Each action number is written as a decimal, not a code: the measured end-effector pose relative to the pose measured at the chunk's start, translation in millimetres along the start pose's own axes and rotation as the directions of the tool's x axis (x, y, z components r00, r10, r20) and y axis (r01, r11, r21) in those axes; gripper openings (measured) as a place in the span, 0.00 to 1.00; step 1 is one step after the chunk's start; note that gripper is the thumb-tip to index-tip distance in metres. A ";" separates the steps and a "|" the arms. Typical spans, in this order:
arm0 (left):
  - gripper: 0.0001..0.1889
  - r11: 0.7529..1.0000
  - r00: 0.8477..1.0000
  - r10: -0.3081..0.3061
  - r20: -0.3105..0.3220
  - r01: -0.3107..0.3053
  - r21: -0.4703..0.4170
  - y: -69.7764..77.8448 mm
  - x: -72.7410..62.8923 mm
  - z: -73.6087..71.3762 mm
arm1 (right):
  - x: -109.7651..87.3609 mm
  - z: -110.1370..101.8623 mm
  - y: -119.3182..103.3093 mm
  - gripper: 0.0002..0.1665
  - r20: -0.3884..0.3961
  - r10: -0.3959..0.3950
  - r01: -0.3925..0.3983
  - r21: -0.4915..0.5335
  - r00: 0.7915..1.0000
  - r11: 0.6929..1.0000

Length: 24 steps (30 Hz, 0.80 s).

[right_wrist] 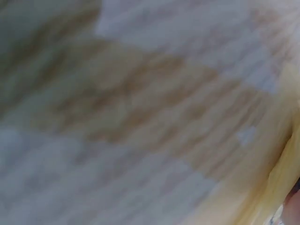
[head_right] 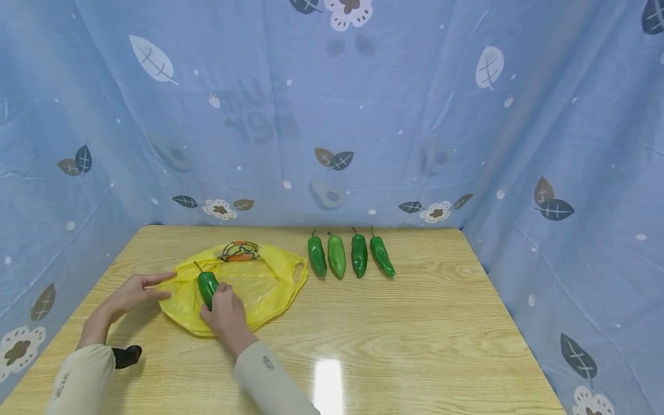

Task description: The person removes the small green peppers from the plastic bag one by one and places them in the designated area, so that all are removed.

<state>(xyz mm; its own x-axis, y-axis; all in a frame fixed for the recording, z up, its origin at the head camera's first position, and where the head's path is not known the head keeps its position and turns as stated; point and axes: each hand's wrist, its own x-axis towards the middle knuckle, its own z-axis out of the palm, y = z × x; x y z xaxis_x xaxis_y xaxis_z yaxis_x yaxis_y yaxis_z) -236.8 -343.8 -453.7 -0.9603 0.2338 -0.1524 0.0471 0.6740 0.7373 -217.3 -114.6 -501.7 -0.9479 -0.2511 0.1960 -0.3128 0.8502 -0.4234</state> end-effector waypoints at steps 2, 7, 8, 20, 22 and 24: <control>0.33 1.000 1.000 0.004 -0.001 -0.004 0.001 0.3 0.7 0.9 | 0.1 -2.7 4.6 0.29 -0.015 0.023 -0.022 0.109 1.000 0.994; 0.34 1.000 1.000 0.015 0.005 -0.015 0.001 1.7 -0.4 1.8 | -1.0 -12.4 21.4 0.20 -0.068 0.031 -0.002 0.384 0.997 0.923; 0.34 1.000 1.000 0.019 0.008 -0.019 0.000 1.9 -1.1 1.7 | -0.9 -14.9 25.4 0.18 -0.084 0.018 0.018 0.417 0.996 0.909; 0.33 0.999 0.999 0.037 0.026 -0.037 0.000 0.2 -2.9 0.6 | -4.5 -55.5 85.6 0.17 -0.213 -0.007 0.126 0.554 0.977 0.823; 0.33 0.999 0.999 0.041 0.026 -0.041 0.003 -0.4 -3.1 0.6 | -7.8 -65.6 95.8 0.17 -0.208 0.012 0.111 0.569 0.978 0.815; 0.33 0.999 0.999 0.042 0.028 -0.042 0.006 -1.1 -3.4 0.5 | -11.1 -75.4 106.0 0.17 -0.219 0.022 0.111 0.572 0.975 0.813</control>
<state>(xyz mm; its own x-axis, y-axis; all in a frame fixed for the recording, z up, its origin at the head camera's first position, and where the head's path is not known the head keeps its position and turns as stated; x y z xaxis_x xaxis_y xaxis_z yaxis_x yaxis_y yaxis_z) -233.4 -344.9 -454.3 -0.9495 0.2812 -0.1393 0.0892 0.6675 0.7393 -235.3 13.2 -482.1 -0.9182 -0.1253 0.3759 -0.3936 0.3985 -0.8285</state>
